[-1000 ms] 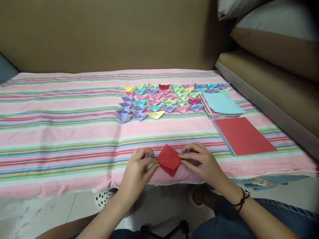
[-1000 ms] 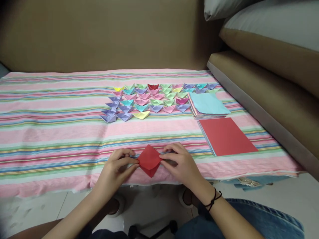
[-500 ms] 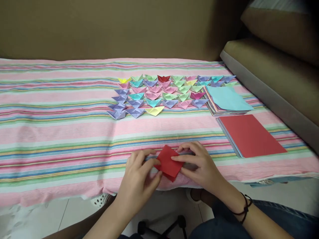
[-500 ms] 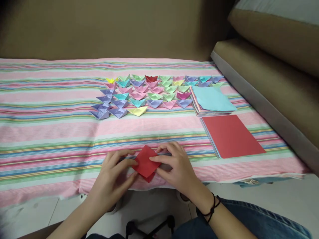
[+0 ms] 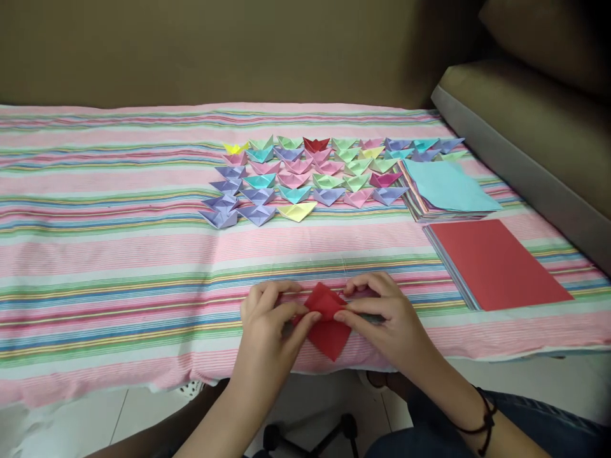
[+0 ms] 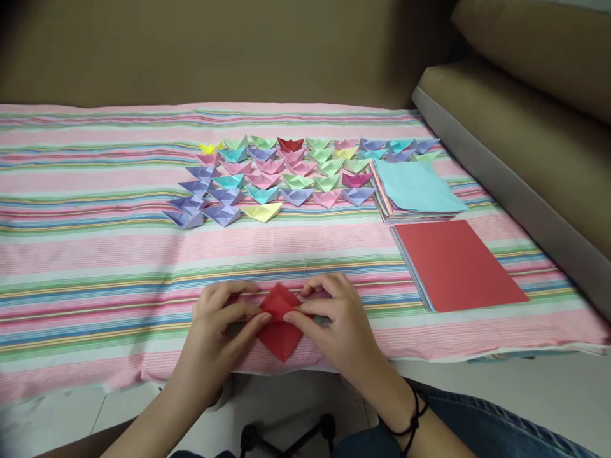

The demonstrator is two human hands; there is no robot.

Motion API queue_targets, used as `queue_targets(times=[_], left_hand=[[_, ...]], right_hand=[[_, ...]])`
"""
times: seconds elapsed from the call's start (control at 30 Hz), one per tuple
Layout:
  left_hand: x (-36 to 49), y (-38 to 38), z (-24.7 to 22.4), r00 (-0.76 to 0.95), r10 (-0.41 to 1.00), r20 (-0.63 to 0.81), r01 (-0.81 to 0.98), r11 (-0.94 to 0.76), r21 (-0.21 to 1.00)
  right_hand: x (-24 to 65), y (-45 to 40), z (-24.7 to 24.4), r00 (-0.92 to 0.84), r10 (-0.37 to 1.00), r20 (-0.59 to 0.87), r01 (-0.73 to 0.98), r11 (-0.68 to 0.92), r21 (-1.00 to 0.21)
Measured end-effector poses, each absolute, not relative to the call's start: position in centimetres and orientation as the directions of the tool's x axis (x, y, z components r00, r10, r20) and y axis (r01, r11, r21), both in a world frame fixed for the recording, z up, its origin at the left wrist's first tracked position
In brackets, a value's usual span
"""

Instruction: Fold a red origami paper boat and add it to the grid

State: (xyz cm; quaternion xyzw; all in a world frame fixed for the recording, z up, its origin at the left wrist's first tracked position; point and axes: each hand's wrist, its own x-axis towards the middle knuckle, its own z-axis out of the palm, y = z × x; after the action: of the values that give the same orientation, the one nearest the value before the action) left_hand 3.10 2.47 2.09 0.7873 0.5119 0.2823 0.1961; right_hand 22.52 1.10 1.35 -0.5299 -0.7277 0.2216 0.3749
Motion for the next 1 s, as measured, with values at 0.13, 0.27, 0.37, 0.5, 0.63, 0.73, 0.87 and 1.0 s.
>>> queue_targets(times=[0.13, 0.27, 0.37, 0.5, 0.63, 0.73, 0.87, 1.0], left_hand=[[3.5, 2.2, 2.2, 0.285, 0.908, 0.308, 0.737, -0.413, 0.535], [4.4, 0.6, 2.4, 0.475, 0.74, 0.476, 0.715, -0.64, 0.282], [5.1, -0.6, 2.0, 0.575, 0.656, 0.489, 0.699, -0.705, 0.122], [5.5, -1.1, 1.1, 0.562, 0.65, 0.511, 0.742, -0.669, 0.035], [5.4, -1.1, 0.6, 0.572, 0.644, 0.508, 0.749, -0.663, -0.001], [5.5, -1.1, 0.6, 0.579, 0.647, 0.496, 0.75, -0.661, -0.012], [5.6, -1.1, 0.6, 0.584, 0.661, 0.471, 0.755, -0.656, -0.016], [5.6, -0.9, 0.7, 0.581, 0.672, 0.458, 0.765, -0.644, -0.027]], right_hand=[[21.7, 1.4, 1.6, -0.032, 0.971, 0.236, 0.6, 0.207, -0.773], [21.3, 1.6, 1.8, 0.007, 0.982, 0.19, 0.602, 0.148, -0.785], [21.2, 1.6, 1.8, 0.022, 0.98, 0.199, 0.615, 0.144, -0.775], [20.9, 1.6, 1.8, 0.051, 0.975, 0.216, 0.636, 0.135, -0.76], [20.7, 1.6, 1.9, 0.088, 0.963, 0.255, 0.645, 0.14, -0.752], [20.7, 1.6, 1.8, 0.088, 0.956, 0.279, 0.658, 0.155, -0.737], [20.6, 1.7, 1.7, 0.084, 0.956, 0.281, 0.671, 0.154, -0.725], [20.5, 1.8, 1.7, 0.095, 0.956, 0.279, 0.681, 0.142, -0.718]])
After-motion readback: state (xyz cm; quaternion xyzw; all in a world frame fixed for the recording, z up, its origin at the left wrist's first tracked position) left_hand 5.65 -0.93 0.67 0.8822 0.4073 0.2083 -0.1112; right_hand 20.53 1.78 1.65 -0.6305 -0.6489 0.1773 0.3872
